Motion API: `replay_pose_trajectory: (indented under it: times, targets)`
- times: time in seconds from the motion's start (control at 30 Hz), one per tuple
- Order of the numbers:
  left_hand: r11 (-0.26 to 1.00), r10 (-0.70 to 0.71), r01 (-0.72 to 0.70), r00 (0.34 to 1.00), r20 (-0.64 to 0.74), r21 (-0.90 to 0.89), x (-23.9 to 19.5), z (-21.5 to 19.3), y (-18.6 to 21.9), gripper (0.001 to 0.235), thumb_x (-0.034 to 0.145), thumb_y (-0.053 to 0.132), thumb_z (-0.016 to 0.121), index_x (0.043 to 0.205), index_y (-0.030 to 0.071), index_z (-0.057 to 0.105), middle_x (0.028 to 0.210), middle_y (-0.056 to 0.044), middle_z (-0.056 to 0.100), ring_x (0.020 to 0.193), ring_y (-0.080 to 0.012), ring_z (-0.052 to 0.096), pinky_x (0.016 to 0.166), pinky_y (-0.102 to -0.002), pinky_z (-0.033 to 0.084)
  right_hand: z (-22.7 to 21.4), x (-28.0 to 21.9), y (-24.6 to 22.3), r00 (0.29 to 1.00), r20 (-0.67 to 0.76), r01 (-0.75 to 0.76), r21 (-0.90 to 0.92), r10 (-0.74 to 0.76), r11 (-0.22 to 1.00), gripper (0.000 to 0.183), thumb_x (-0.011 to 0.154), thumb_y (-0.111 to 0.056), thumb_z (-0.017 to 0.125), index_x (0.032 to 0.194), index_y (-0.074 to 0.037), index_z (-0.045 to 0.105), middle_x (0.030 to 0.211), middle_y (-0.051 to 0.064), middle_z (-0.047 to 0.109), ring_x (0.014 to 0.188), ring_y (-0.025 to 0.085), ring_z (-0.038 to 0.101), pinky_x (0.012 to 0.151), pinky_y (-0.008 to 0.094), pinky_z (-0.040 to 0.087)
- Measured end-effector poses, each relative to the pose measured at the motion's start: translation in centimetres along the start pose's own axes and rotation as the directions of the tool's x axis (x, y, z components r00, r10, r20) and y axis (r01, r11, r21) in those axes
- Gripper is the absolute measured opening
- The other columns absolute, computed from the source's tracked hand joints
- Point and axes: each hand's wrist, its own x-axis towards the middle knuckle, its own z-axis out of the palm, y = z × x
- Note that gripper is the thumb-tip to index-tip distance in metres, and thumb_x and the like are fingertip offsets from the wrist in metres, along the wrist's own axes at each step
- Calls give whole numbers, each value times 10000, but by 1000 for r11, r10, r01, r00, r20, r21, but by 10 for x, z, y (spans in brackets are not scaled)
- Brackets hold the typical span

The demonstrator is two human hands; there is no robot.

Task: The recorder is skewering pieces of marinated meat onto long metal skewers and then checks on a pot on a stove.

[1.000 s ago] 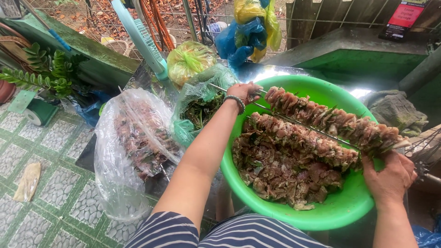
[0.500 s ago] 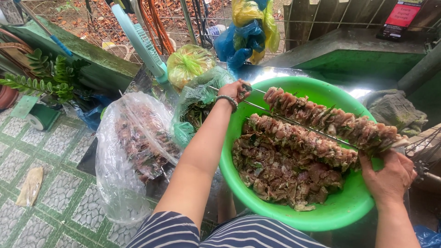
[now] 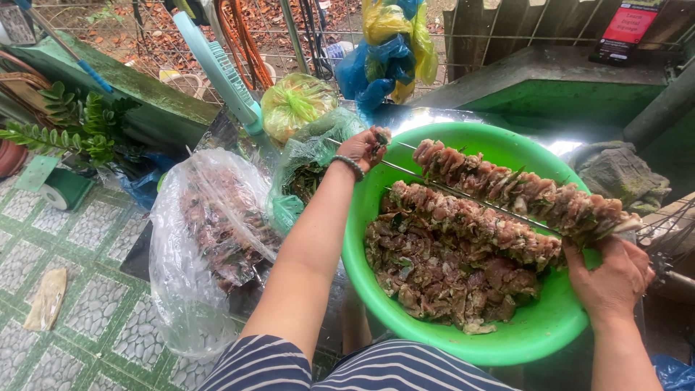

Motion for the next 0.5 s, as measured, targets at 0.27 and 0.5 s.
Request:
replay_pose_trajectory:
  times: [0.27,0.5]
  targets:
    - [994,-88,93,991,-97,53,7,-3,-9,210,904,-5,524,1099,46,584,1013,-133,662,711,-200,689,562,-270,629,4,1,1,1000,1,8,-26,-8,1000,476,949,-593,757,1167,-174,693,1132,68,646,1215,262,510,1129,444,352]
    - [963,-8,49,988,-155,263,24,4,-12,247,877,-85,550,1092,14,619,971,-157,695,723,-227,724,566,-304,640,8,0,8,999,-15,40,-68,-41,997,478,962,-594,751,1200,-183,692,1152,65,637,1214,254,499,1132,436,345]
